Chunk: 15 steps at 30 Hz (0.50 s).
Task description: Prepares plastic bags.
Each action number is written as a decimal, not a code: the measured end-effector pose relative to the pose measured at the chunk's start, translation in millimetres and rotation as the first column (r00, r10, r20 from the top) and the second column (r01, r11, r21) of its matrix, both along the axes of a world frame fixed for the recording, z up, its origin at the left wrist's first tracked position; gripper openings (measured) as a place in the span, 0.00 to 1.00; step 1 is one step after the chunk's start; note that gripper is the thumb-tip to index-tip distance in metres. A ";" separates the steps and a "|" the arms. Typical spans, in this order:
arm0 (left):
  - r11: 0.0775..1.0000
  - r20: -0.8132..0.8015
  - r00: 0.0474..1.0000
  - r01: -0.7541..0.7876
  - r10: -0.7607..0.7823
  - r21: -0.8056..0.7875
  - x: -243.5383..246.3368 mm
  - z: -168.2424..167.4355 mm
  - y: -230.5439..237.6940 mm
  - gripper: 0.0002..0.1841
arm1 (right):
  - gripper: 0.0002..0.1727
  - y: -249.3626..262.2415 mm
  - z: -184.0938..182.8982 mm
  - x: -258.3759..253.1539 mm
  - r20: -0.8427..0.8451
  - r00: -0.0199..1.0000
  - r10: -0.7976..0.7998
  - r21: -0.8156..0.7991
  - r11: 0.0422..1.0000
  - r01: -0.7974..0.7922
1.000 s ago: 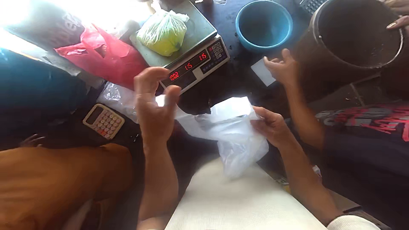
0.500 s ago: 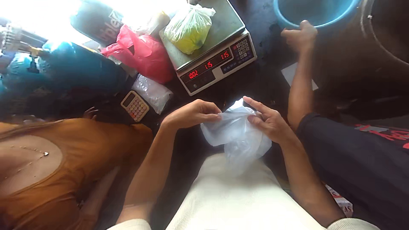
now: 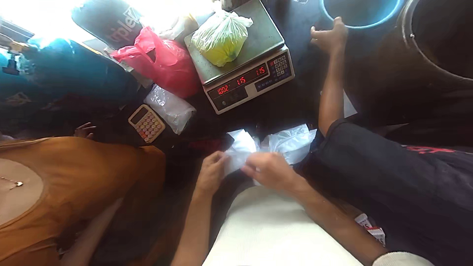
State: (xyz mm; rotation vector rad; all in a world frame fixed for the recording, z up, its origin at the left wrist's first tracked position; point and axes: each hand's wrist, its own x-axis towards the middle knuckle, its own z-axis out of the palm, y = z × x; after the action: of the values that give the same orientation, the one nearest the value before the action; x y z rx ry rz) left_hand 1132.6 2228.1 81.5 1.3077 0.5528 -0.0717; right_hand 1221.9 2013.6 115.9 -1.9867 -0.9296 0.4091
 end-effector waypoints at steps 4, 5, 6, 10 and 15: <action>0.969 0.032 0.976 -0.208 0.214 -0.134 -24.0 -7.1 -13.7 0.10 | 0.19 -0.2 1.0 -19.7 0.034 0.999 0.011 -0.006 1.000 -0.011; 0.961 0.030 0.969 -0.240 0.247 -0.139 -29.5 -7.9 -10.3 0.12 | 0.18 -5.1 6.0 -22.8 0.063 0.998 0.016 -0.015 1.000 -0.015; 0.956 0.024 0.964 -0.257 0.263 -0.142 -33.7 -7.9 -6.0 0.13 | 0.17 -9.0 12.4 -27.0 0.112 0.993 0.032 -0.040 0.999 -0.027; 0.973 0.008 0.997 -0.078 0.082 -0.218 -54.8 2.6 10.8 0.11 | 0.20 8.6 30.6 -56.0 0.179 0.961 0.213 -0.215 0.961 -0.173; 0.945 0.027 0.999 0.029 -0.021 -0.325 -68.6 16.7 3.5 0.04 | 0.27 44.3 -6.4 -46.8 -0.271 0.947 0.171 -0.117 0.971 -0.209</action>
State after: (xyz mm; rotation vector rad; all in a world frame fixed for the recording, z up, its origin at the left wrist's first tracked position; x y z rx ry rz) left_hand 1063.9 2231.6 98.2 0.9909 0.4808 -0.1621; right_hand 1175.1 2057.9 109.5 -1.9190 -0.9486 0.8470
